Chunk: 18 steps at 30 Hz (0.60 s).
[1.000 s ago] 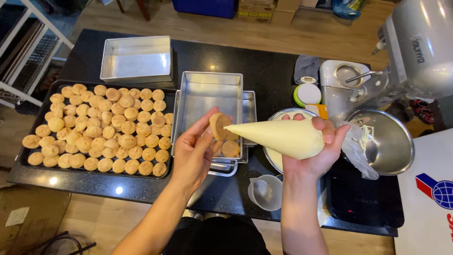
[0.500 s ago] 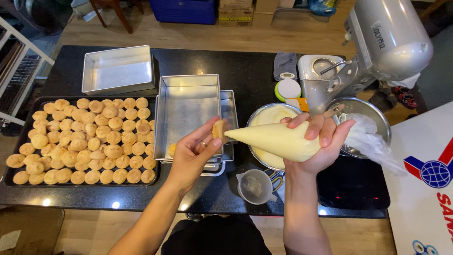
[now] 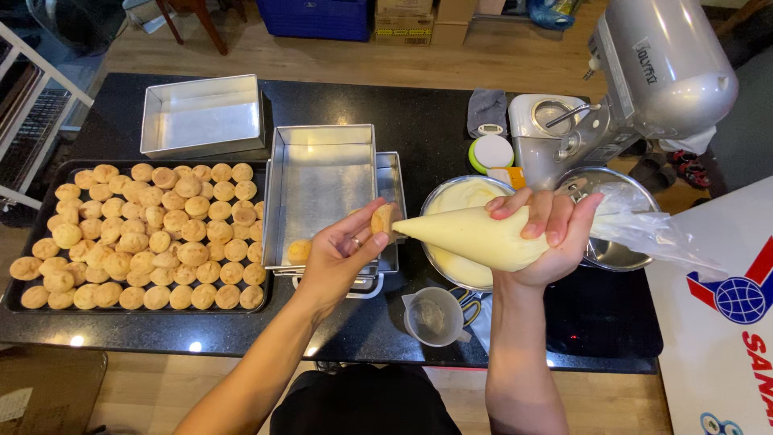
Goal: The person fills small round pastries with cream using a piping bag. They pick each pastry from a tray, pipe cream into it, and place it into a metal container.
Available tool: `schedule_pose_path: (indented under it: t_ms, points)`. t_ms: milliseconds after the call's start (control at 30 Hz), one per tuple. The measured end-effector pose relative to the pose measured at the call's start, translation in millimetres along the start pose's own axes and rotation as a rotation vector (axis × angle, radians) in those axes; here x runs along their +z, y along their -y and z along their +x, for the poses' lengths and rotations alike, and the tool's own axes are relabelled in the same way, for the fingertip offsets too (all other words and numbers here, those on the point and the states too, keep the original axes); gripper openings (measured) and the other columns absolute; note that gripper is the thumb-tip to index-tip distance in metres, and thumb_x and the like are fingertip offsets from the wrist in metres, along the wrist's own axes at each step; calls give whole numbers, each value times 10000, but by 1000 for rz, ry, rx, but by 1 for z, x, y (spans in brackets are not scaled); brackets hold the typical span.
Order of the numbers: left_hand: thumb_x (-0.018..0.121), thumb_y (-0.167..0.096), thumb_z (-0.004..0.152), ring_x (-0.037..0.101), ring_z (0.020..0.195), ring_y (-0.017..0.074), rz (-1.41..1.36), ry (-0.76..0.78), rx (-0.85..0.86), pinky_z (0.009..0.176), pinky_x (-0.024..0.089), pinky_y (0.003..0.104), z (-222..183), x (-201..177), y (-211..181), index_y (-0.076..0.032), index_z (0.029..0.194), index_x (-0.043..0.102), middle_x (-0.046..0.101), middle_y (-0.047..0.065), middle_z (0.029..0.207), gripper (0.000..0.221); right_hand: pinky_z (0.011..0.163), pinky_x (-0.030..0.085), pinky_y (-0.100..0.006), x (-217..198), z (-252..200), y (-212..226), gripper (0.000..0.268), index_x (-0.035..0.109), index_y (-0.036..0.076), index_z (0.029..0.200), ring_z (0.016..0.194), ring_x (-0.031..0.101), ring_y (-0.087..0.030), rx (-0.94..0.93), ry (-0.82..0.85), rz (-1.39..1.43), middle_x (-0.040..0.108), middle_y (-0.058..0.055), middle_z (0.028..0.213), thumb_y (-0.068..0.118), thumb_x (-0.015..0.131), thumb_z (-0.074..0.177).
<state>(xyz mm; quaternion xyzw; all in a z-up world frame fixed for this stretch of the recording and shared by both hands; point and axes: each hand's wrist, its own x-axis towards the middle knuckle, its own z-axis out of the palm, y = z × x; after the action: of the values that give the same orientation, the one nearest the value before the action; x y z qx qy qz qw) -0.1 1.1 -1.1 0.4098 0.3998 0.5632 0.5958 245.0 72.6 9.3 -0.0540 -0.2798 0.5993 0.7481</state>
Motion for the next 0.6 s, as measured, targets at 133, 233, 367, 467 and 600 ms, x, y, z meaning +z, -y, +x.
schedule_pose_path:
  t_ms: [133,233,367,467,600]
  points:
    - [695,-78,940,604,1289,161,-38,-5,0,1077,478,270,2,1,1,26,1513,461,621,149,1438,627,701,511,-482,-2,1,-2,707,361,169,583,570,524,-331,6,10,4,417,-45,533,486,225,1200]
    - [701,-86,936,609,1273,165,-34,-17,-20,1062,485,271,1,0,2,19,1514,473,624,151,1431,630,689,500,-466,-4,0,-5,711,360,167,586,565,518,-323,14,12,24,415,-48,531,483,236,1210]
    - [703,-93,932,614,1266,155,-39,-19,-18,1063,493,266,-1,-1,3,14,1512,471,632,147,1420,634,690,494,-462,-7,0,-7,702,360,167,584,558,516,-325,20,20,24,423,-49,525,483,248,1201]
    - [700,-88,945,611,1240,142,-38,-4,-2,1045,484,254,-2,-2,3,18,1524,469,640,155,1410,631,696,496,-461,-8,0,-8,662,367,178,619,564,520,-330,32,26,40,431,-51,523,484,247,1193]
    - [700,-78,945,611,1229,137,-53,-10,-2,1037,487,255,-2,-3,5,26,1518,474,635,156,1414,625,705,500,-463,-11,0,-10,701,373,160,589,559,519,-323,18,33,37,435,-51,529,478,244,1201]
